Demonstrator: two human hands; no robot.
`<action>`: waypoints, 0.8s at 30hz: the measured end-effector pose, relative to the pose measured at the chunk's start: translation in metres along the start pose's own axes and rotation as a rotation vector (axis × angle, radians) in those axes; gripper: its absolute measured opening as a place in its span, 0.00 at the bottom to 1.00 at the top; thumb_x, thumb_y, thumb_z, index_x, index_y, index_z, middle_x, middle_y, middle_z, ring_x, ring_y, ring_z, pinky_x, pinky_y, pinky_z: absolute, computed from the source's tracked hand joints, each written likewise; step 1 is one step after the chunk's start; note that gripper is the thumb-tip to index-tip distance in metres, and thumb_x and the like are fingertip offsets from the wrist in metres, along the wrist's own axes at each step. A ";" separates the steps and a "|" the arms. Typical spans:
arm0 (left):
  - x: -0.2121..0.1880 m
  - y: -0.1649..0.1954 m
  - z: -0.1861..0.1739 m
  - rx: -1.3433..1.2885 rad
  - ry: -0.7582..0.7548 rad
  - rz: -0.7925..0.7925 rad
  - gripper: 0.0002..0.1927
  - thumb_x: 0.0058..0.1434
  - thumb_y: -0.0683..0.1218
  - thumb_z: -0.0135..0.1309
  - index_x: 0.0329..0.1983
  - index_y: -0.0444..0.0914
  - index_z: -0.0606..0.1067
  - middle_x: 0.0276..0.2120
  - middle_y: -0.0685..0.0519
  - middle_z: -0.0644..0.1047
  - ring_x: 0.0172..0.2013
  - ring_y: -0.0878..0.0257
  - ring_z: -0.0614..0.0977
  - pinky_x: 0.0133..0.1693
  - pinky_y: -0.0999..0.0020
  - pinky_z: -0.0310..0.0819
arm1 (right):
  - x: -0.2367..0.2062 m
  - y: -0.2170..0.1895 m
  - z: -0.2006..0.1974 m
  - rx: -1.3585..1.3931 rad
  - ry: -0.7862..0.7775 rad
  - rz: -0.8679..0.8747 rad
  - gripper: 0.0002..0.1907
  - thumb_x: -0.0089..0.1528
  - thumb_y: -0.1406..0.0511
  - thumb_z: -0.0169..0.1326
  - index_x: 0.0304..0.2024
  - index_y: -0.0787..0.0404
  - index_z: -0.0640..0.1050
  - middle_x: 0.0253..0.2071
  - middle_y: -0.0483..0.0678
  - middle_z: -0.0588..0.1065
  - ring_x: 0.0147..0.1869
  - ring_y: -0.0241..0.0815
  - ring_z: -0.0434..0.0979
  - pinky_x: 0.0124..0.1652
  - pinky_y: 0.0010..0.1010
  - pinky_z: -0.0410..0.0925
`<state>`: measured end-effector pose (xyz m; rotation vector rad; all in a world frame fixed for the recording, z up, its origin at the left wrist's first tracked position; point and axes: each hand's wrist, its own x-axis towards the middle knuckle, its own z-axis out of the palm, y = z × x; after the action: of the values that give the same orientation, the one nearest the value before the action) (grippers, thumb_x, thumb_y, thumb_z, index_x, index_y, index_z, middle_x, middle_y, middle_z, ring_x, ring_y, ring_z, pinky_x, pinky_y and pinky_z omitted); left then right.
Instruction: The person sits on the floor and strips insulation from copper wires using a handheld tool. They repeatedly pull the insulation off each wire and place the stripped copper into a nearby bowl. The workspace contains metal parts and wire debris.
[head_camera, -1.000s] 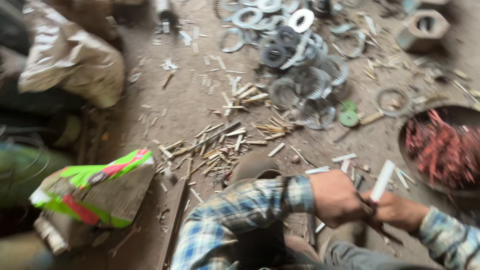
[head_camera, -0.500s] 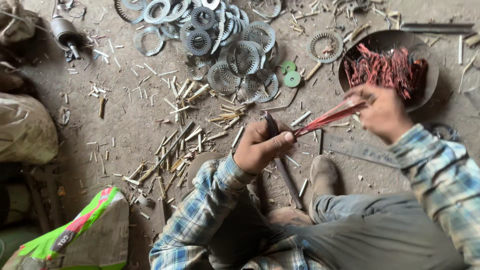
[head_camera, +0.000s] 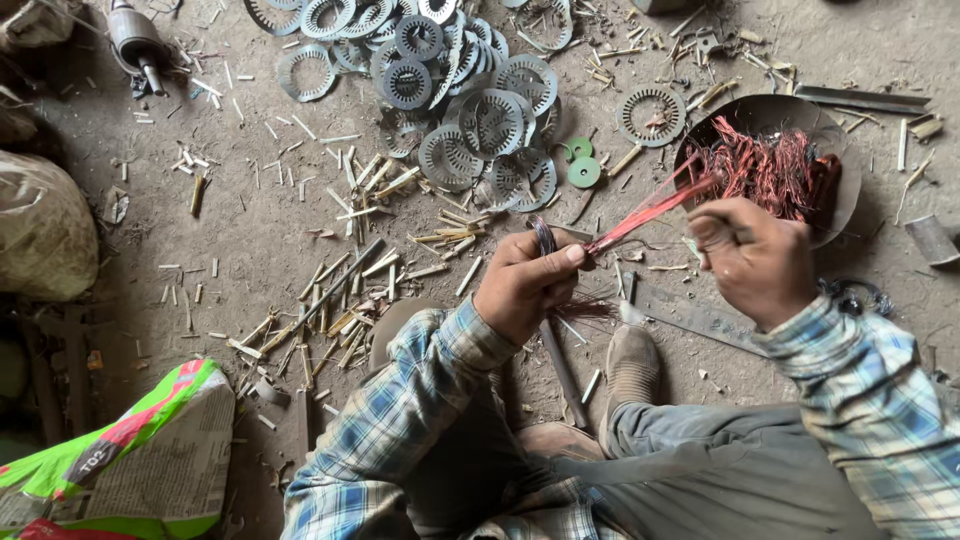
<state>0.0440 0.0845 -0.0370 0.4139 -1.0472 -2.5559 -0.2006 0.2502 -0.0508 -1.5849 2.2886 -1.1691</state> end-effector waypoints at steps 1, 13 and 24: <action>0.001 -0.001 -0.001 -0.036 0.003 0.009 0.10 0.66 0.44 0.60 0.39 0.31 0.77 0.21 0.59 0.71 0.20 0.72 0.67 0.24 0.75 0.58 | 0.000 -0.005 -0.002 -0.074 0.076 -0.100 0.13 0.76 0.61 0.52 0.44 0.64 0.80 0.31 0.48 0.79 0.28 0.36 0.79 0.25 0.25 0.71; 0.000 -0.026 0.011 0.491 0.012 0.186 0.13 0.69 0.50 0.58 0.40 0.34 0.77 0.22 0.62 0.71 0.24 0.74 0.68 0.26 0.75 0.63 | 0.007 -0.104 -0.011 -0.298 0.100 -0.608 0.09 0.61 0.70 0.66 0.43 0.64 0.81 0.36 0.51 0.80 0.34 0.47 0.81 0.34 0.36 0.73; 0.002 -0.017 0.006 0.225 0.002 -0.119 0.12 0.67 0.48 0.59 0.34 0.35 0.78 0.19 0.59 0.70 0.19 0.72 0.67 0.21 0.75 0.58 | 0.021 -0.117 -0.014 -0.437 -0.044 -0.807 0.12 0.55 0.68 0.64 0.41 0.66 0.81 0.35 0.50 0.80 0.34 0.47 0.81 0.36 0.39 0.75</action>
<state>0.0364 0.0990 -0.0457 0.5519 -1.3529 -2.5464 -0.1299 0.2223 0.0412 -2.8198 1.9897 -0.7165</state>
